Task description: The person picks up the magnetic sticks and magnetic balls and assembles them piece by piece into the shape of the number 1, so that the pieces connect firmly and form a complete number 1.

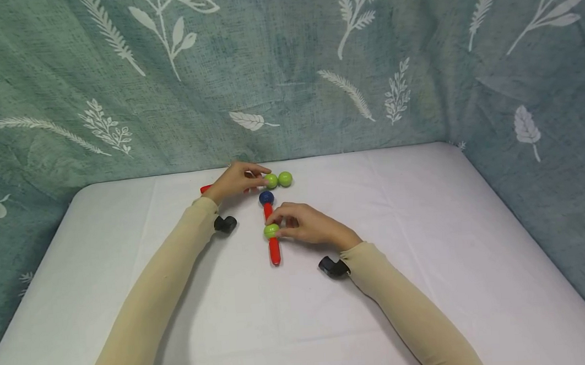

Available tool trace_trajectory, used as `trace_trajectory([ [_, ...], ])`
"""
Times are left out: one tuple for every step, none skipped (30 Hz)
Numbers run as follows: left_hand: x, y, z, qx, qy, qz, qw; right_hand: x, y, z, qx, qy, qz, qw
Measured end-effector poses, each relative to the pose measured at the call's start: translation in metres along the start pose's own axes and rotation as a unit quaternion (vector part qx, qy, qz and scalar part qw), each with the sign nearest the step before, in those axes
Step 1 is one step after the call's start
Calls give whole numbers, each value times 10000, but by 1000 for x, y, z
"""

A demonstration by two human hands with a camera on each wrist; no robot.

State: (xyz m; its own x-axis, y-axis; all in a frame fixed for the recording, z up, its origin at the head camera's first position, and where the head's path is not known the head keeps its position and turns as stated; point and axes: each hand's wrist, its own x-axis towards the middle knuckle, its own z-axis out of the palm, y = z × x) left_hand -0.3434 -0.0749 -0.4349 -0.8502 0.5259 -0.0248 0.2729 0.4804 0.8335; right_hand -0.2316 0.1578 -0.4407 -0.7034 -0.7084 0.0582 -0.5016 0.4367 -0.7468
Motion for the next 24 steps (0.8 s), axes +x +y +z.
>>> trace_trajectory([
  [0,1,0,10,-8,-16,10000,0,0,0,-4,-11,0,10000],
  [-1,1,0,37,-12,-24,10000,0,0,0,2,-22,-2,10000],
  [-1,1,-1,58,-14,-43,10000,0,0,0,17,-28,-3,10000],
  [-1,0,-1,96,-7,-44,9999,0,0,0,22,-32,4,10000],
  [-2,-1,-1,130,12,-31,9999,0,-1,0,33,-36,15,10000],
  [-2,-1,-2,151,34,-4,9999,0,-1,0,46,-34,14,10000],
  [-3,-2,-2,164,62,7,9998,0,-1,0,58,-35,25,10000],
  [-3,-3,-3,173,88,28,9998,0,-1,1,69,-39,38,10000],
  [-5,-4,-4,160,112,38,9998,0,-1,1,79,-41,44,10000],
  [-6,-4,-4,149,131,63,9998,0,-1,1,78,-46,57,9999],
  [-7,-5,-5,125,145,67,9998,0,0,1,75,-47,59,9999],
  [-8,-5,-6,98,152,54,9998,0,0,0,71,-47,56,9999],
  [-9,-5,-6,62,158,20,9999,0,0,0,70,-51,58,9999],
  [-10,-6,-7,21,150,-15,9999,0,1,0,71,-57,60,9999],
  [-11,-6,-7,-2,150,-65,9999,0,1,0,85,-53,48,9999],
  [-13,-6,-7,4,142,-112,9998,0,1,0,98,-55,45,9999],
  [-14,-6,-7,10,134,-150,9998,0,1,0,113,-57,39,9999],
  [-17,-5,-8,4,116,-190,9998,0,1,0,129,-67,55,9999],
  [-19,-4,-8,2,93,-233,9997,0,1,0,133,-79,75,9999],
  [-23,-4,-9,12,69,-265,9996,0,1,0,133,-86,94,9998],
  [-27,-3,-10,33,53,-297,9995,0,1,0,128,-85,107,9998],
  [-32,-2,-12,50,27,-334,9994,0,1,0,109,-91,139,9998],
  [-38,-1,-14,33,3,-350,9994,0,1,-1,90,-98,165,9998],
  [-44,-1,-15,26,-16,-363,9993,0,1,-1,79,-98,177,9998],
])
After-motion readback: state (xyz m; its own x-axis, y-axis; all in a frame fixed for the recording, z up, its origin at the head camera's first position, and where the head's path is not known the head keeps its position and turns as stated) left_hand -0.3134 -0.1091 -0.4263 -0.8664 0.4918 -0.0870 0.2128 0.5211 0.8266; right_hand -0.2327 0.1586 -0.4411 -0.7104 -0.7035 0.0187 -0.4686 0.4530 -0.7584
